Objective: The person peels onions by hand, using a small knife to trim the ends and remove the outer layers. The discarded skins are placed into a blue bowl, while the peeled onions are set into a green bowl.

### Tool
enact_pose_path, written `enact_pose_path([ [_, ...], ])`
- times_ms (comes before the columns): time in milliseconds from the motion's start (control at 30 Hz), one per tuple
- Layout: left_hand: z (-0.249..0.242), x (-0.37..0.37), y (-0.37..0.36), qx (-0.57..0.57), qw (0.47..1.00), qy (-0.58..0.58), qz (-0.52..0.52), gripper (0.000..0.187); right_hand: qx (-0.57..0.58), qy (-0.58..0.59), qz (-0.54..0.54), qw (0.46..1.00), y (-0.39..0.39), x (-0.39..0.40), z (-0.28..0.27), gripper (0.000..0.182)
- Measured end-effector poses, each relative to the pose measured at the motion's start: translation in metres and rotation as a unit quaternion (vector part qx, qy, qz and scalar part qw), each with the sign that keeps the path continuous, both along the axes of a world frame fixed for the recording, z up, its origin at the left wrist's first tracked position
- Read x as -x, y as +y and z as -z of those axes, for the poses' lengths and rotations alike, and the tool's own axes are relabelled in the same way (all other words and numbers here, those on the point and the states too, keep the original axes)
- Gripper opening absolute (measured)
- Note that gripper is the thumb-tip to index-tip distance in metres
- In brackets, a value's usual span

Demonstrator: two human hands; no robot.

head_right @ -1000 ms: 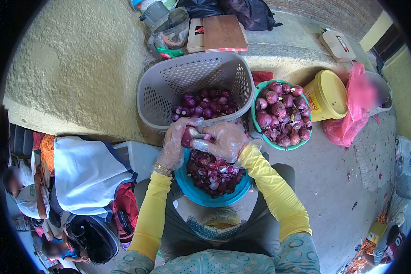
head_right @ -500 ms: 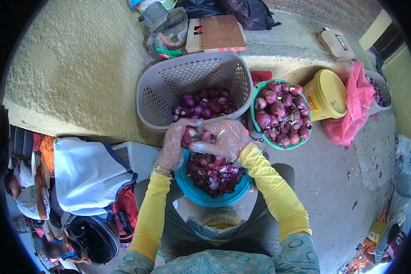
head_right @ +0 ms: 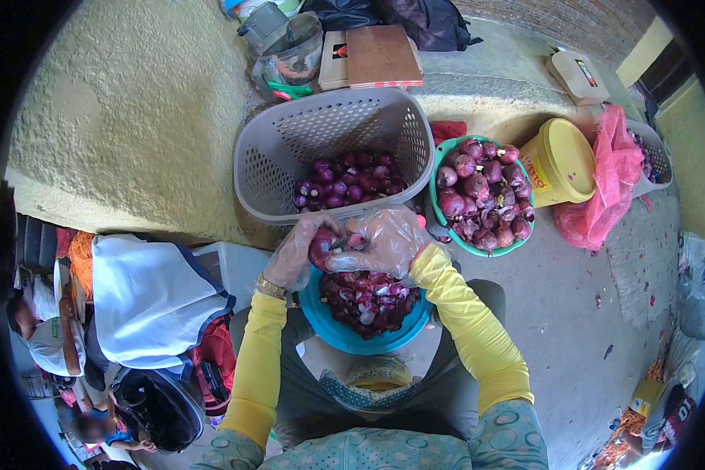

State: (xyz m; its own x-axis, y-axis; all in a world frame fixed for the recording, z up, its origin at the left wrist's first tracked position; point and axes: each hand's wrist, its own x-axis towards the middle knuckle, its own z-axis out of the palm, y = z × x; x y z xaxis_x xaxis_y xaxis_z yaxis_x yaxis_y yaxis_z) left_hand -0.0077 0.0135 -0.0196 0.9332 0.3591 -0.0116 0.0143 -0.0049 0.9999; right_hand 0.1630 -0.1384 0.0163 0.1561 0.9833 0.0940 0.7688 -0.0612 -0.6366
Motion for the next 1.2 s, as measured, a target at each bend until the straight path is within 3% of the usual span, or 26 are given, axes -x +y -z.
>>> enact_pose_path([
  [167,-0.007,0.008,0.006,-0.033,0.993,0.078,0.081,0.067,-0.036,-0.005,-0.036,0.999,0.000,0.001,0.003,0.059],
  [667,-0.009,0.008,0.009,0.058,0.985,0.133,0.089,0.067,0.007,0.028,-0.062,0.998,0.001,0.005,0.003,0.051],
  [867,-0.001,0.005,0.007,-0.005,0.995,0.085,0.054,0.068,-0.004,-0.009,-0.066,0.998,0.000,0.007,0.000,0.051],
  [1200,0.000,0.004,0.009,-0.012,0.997,0.062,0.052,0.067,-0.010,0.012,-0.081,0.997,-0.001,0.006,0.003,0.054],
])
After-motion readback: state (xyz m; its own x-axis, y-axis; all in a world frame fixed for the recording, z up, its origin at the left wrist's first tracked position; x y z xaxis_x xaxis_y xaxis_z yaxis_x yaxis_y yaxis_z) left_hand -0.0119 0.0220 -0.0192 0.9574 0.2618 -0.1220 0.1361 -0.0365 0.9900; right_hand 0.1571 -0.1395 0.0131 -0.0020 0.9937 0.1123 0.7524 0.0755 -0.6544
